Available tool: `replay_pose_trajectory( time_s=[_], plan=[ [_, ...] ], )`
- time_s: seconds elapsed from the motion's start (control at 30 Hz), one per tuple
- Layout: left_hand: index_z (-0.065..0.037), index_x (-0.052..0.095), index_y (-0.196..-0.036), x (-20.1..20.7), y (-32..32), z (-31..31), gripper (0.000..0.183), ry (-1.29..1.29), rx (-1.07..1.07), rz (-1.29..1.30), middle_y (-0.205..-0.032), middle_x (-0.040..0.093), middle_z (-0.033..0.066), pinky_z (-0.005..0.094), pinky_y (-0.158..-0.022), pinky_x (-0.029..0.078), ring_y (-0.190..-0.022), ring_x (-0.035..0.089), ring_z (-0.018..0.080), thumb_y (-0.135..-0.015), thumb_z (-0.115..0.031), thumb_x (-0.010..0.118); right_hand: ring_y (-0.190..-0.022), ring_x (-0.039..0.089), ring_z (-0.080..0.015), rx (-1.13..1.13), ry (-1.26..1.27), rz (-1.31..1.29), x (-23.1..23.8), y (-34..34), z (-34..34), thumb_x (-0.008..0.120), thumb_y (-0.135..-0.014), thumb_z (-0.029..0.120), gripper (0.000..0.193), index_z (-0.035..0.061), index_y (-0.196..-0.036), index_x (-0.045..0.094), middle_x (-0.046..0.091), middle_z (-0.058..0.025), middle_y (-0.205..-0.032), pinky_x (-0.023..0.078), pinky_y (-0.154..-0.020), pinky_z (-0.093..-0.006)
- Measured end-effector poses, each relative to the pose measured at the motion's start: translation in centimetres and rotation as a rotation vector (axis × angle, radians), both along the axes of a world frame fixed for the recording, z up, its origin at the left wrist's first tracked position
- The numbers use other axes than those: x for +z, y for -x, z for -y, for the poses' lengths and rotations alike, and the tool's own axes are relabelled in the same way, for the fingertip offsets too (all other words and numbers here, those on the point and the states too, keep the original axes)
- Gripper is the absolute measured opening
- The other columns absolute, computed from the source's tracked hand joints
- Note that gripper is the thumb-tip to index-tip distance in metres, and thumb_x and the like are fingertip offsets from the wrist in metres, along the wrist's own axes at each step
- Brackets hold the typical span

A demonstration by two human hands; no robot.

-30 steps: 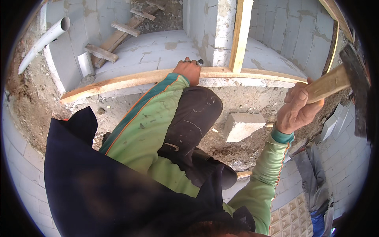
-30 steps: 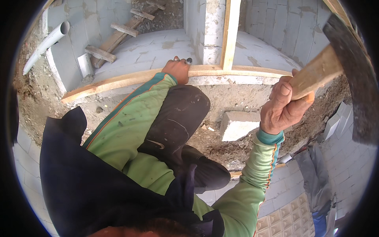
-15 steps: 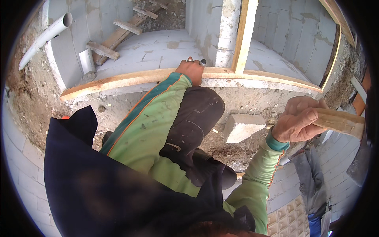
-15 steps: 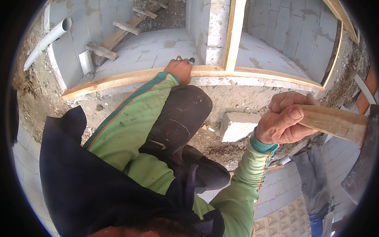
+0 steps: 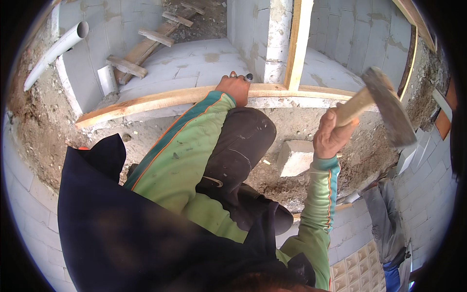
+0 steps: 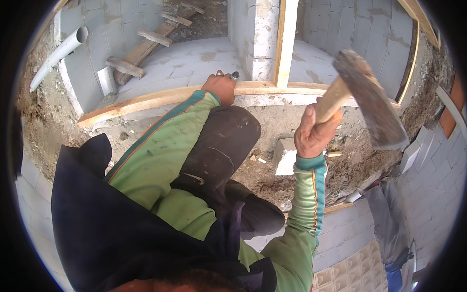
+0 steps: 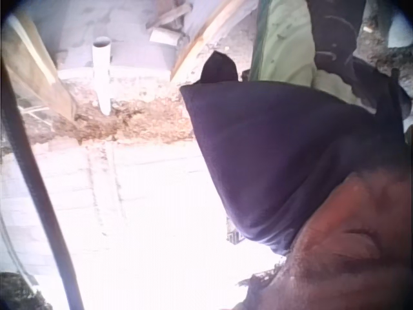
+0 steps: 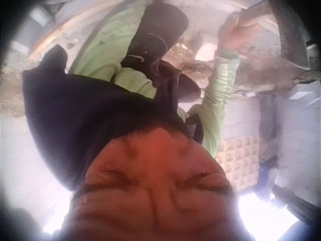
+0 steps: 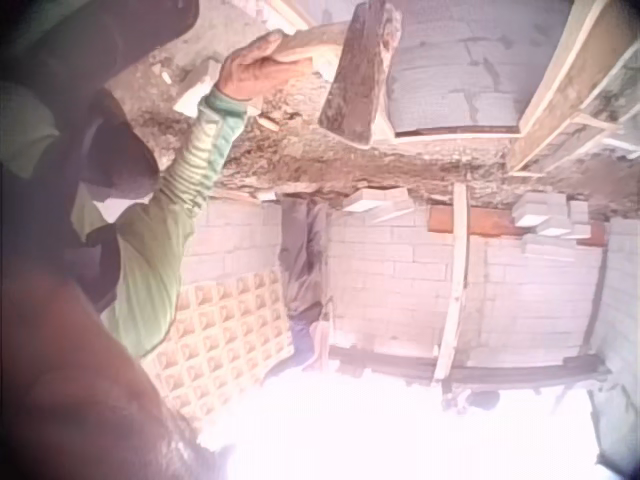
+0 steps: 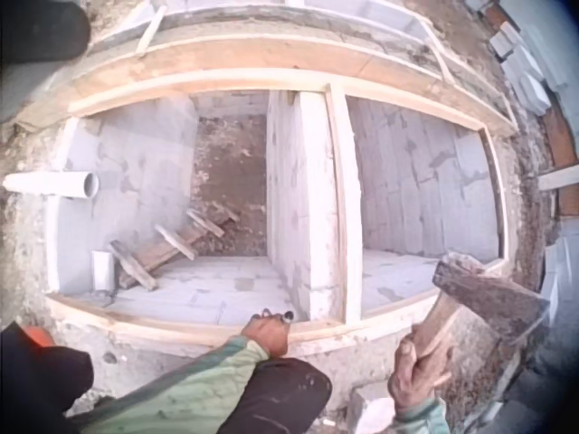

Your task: The person builds a wooden frame inside a concrete structure by applying mortar with their hands, hammering wood pieces together, and checking dimensions with a tape measure.

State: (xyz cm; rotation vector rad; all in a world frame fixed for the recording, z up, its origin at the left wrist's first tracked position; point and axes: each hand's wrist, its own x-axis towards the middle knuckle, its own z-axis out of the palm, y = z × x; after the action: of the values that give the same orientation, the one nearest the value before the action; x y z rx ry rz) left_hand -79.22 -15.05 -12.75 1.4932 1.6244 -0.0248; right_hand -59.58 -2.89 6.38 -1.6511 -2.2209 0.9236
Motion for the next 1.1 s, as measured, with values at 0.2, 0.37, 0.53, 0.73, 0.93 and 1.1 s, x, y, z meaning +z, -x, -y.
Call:
replay_pose_trajectory(
  time_s=[0.2,0.37,0.53,0.73,0.93,1.1],
  plan=[
    [-0.001,0.069,-0.098,-0.4,0.8,-1.3,0.030,-0.009,-0.008,-0.043,-0.099,0.067,0.0182,0.0462,-0.081,0.052,-0.101,0.062,0.0381,-0.072,-0.013,0.061,-0.073,0.064,-0.0466,0.212,0.373,0.487,-2.5,-3.1,1.6,0.061,-0.095,0.022,0.030,-0.0001,-0.112,0.050,0.064,-0.0276,-0.077,0.049,-0.062,-0.0537],
    [-0.001,0.068,-0.099,0.1,-0.4,0.0,0.032,0.030,-0.079,-0.027,-0.101,0.068,0.0174,0.0462,-0.083,0.053,-0.101,0.064,0.0381,-0.072,-0.016,0.063,-0.059,0.040,-0.0031,-0.390,0.408,-0.235,7.6,-3.7,8.3,0.057,-0.101,0.021,0.025,0.0036,-0.120,0.054,0.047,0.0062,-0.074,0.034,-0.050,-0.0212],
    [-0.002,0.069,-0.100,0.2,-0.7,-0.1,0.032,-0.005,-0.054,-0.074,-0.106,0.067,0.0181,0.0469,-0.088,0.053,-0.102,0.065,0.0382,-0.073,-0.017,0.064,-0.052,0.034,-0.0024,-0.737,0.220,-0.546,14.7,-6.4,17.1,0.055,-0.101,0.015,0.031,0.0003,-0.127,0.051,0.044,0.0039,-0.071,0.025,-0.042,-0.0186],
    [-0.003,0.070,-0.107,1.0,-1.5,-0.7,0.034,-0.007,-0.078,-0.093,-0.116,0.067,0.0191,0.0453,-0.095,0.051,-0.109,0.064,0.0369,-0.078,-0.018,0.059,-0.050,0.031,-0.0036,-1.023,0.036,-0.758,16.4,-7.7,23.2,0.054,-0.101,0.016,0.033,-0.0014,-0.129,0.050,0.042,0.0016,-0.071,0.024,-0.040,-0.0194],
    [-0.004,0.067,-0.118,0.6,-2.0,-1.9,0.053,0.108,-0.176,-0.170,-0.118,0.067,0.0216,0.0442,-0.098,0.050,-0.113,0.063,0.0378,-0.075,-0.034,0.069,-0.048,0.032,-0.0039,-1.079,-0.001,-1.080,19.3,-8.9,25.9,0.055,-0.101,0.021,0.041,-0.0025,-0.133,0.045,0.043,-0.0018,-0.073,0.026,-0.038,-0.0189],
    [0.000,0.061,-0.125,-7.9,0.3,-3.4,0.078,0.127,-0.307,-0.127,-0.119,0.064,0.0280,0.0460,-0.096,0.048,-0.115,0.060,0.0417,-0.070,-0.054,0.076,-0.047,0.034,-0.0039,-1.176,-0.051,-1.347,21.6,-9.1,28.0,0.054,-0.102,0.027,0.051,-0.0056,-0.137,0.039,0.043,-0.0032,-0.075,0.032,-0.037,-0.0183]
  ],
)
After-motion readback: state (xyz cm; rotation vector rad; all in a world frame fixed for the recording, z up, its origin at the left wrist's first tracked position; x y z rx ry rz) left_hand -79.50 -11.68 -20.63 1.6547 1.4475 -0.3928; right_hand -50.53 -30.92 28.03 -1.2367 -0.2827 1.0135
